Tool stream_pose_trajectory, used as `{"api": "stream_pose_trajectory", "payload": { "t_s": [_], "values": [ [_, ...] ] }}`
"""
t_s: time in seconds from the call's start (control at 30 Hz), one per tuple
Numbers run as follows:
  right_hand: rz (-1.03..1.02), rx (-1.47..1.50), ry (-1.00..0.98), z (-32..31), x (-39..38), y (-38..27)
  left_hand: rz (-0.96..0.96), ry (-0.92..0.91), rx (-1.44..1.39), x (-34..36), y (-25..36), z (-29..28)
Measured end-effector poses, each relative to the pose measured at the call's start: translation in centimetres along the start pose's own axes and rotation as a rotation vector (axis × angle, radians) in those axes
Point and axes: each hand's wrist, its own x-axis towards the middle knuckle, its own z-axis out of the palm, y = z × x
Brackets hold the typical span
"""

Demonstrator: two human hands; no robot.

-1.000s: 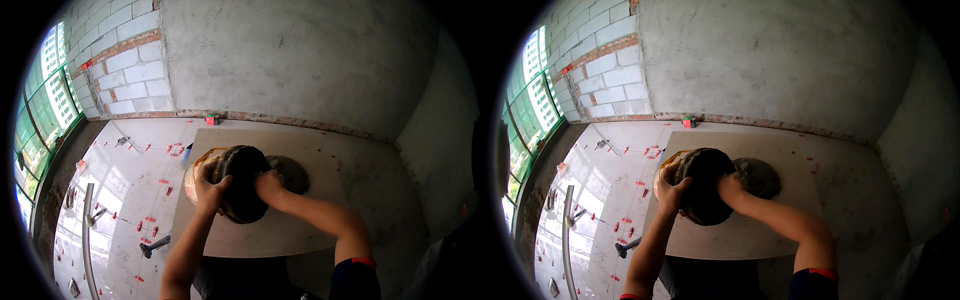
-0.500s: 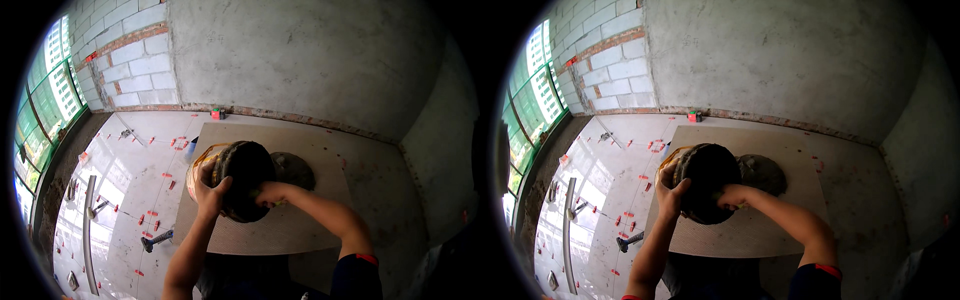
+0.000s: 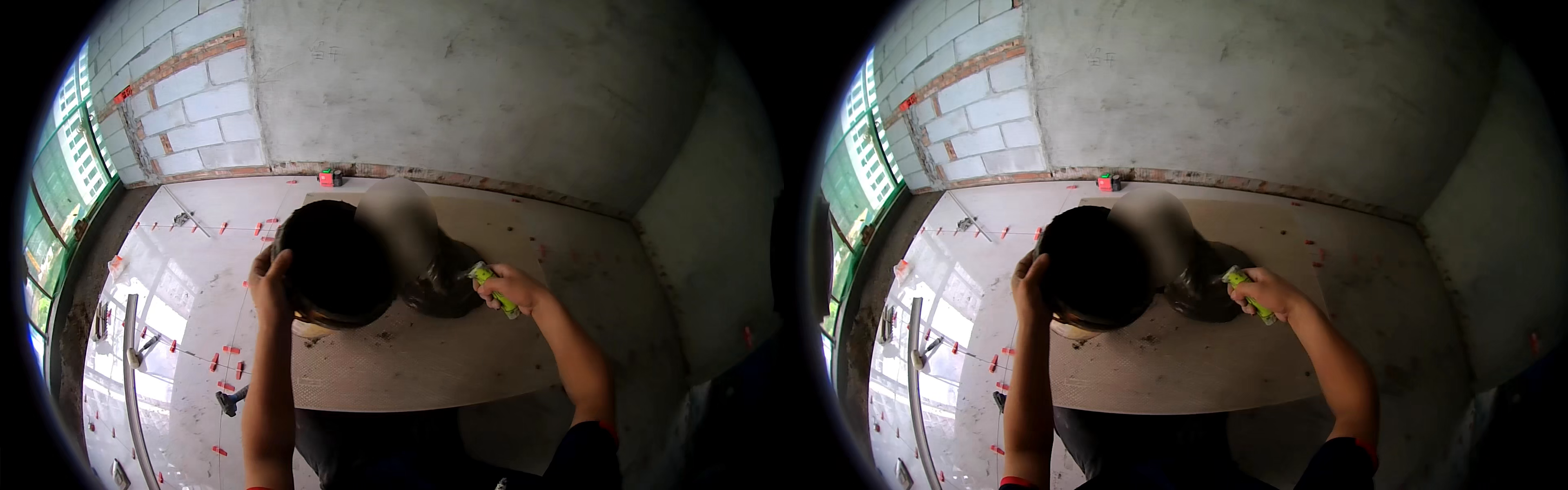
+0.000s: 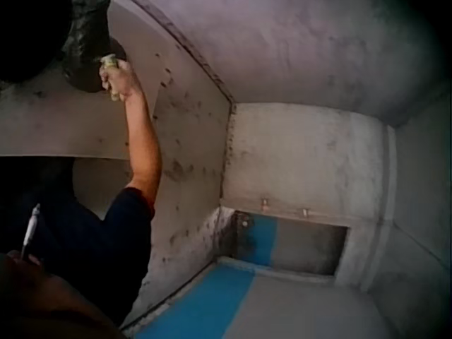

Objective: The person applies mortar from a bucket onto the back of a large floor tile using a trowel and then spreads it across the surface.

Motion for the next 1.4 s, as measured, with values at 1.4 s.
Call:
{"api": "stream_pose_trajectory", "payload": {
  "t_s": [1.4],
  "values": [
    [0.171,-0.548,0.944,-6.2,-1.0,16.9,0.0,0.125,-0.064,-1.9,-2.6,-13.7]
  ]
}}
